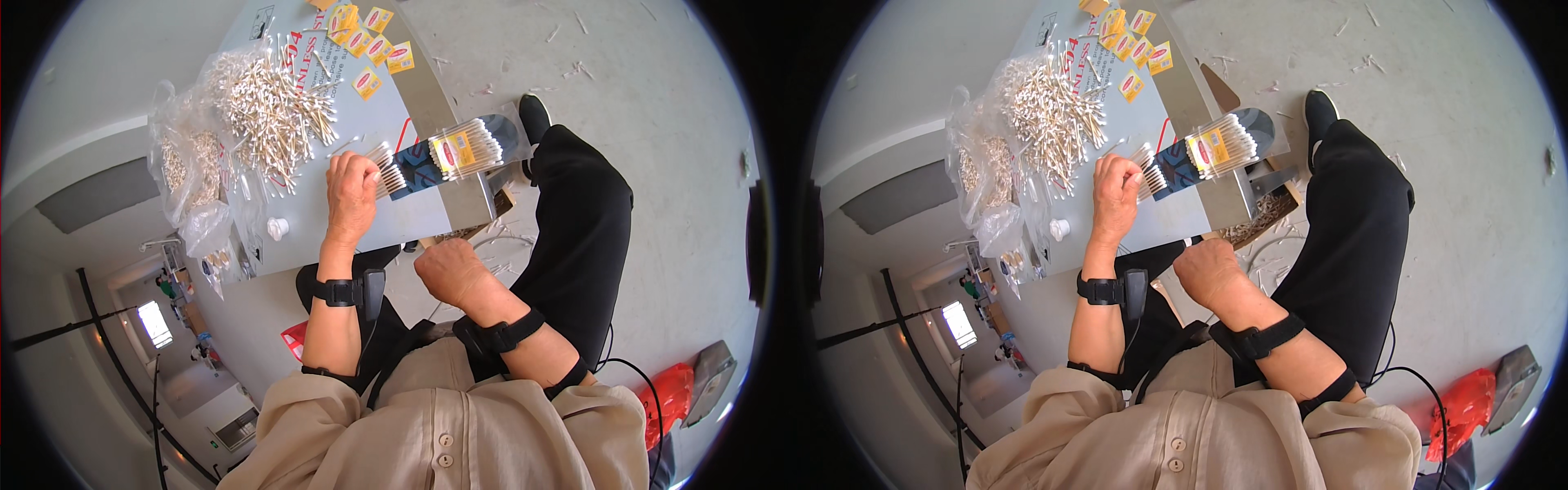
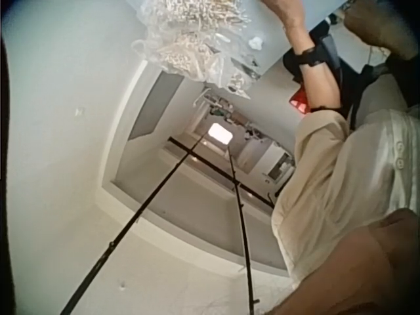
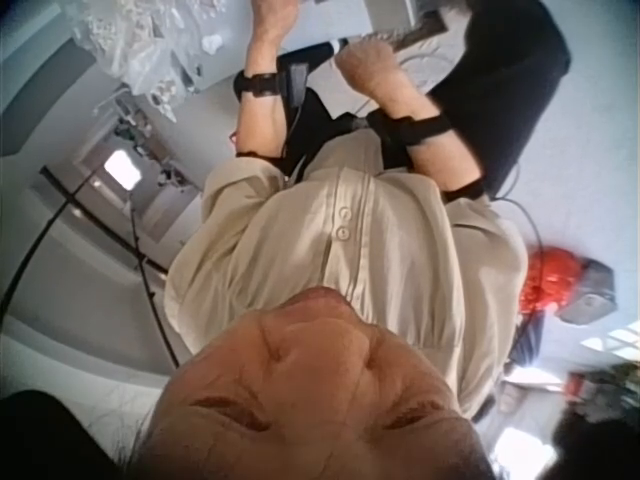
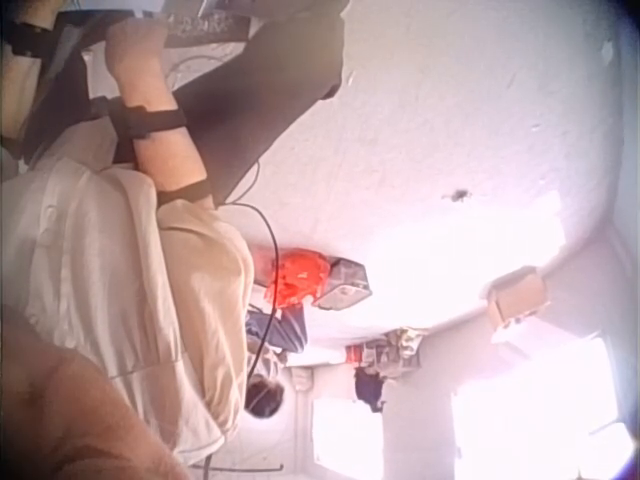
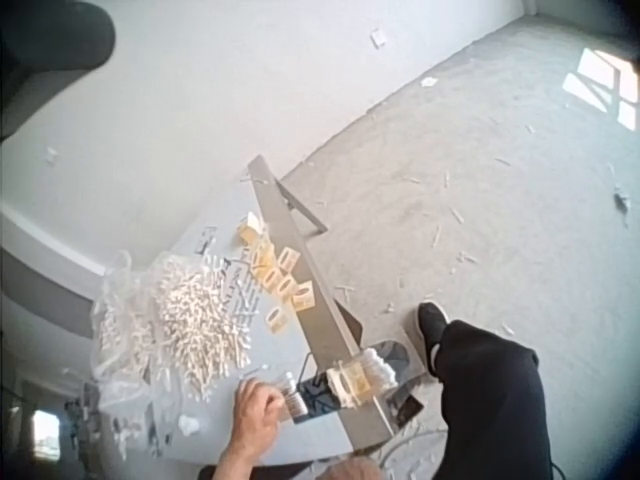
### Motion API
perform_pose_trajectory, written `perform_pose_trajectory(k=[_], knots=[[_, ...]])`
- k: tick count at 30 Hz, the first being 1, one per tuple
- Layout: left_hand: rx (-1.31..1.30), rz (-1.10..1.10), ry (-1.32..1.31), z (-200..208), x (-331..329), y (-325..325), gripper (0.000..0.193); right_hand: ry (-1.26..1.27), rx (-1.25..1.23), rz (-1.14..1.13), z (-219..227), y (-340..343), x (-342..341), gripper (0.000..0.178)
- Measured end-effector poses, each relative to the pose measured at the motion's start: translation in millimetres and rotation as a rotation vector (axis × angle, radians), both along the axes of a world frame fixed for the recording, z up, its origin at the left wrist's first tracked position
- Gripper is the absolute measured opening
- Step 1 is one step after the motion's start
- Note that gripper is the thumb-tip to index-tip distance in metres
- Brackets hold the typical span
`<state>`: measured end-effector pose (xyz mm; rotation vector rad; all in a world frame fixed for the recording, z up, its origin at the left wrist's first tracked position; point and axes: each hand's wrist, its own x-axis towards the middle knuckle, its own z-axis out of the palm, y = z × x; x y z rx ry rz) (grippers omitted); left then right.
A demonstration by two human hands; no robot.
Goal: Gathering and aligning bundles of cotton swabs and placing them into small plastic bags.
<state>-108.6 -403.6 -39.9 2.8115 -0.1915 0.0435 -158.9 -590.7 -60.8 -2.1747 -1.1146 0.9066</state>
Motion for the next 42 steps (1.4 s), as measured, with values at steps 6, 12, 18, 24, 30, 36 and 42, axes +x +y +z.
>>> perform_pose_trajectory(k=[6,12,18,24,30,36,42], knots=[[-0.025,-0.001,-0.051,4.0,-1.3,0.4,0.014,0.010,0.008,0.005,1.1,1.2,0.9,0.016],[-0.115,0.029,-0.052,16.5,-10.9,-3.8,0.012,0.026,0.092,-0.017,11.0,0.5,9.6,0.013],[-0.212,0.066,-0.066,39.5,-25.4,-20.9,0.010,0.490,0.644,-0.749,9.2,11.0,18.8,0.006],[-0.212,0.023,-0.123,52.2,-36.2,-37.8,0.014,1.024,1.160,-1.080,15.2,6.1,30.5,0.015],[-0.130,-0.117,-0.199,54.4,-35.8,-46.6,0.021,1.103,1.227,-1.106,12.0,5.4,29.4,0.014],[-0.102,-0.161,-0.197,57.3,-36.0,-47.9,0.024,1.151,1.265,-1.064,11.9,4.4,29.5,0.007],[-0.161,-0.125,-0.171,56.6,-37.4,-50.4,0.024,1.218,1.280,-1.072,13.4,3.9,31.1,0.003]])
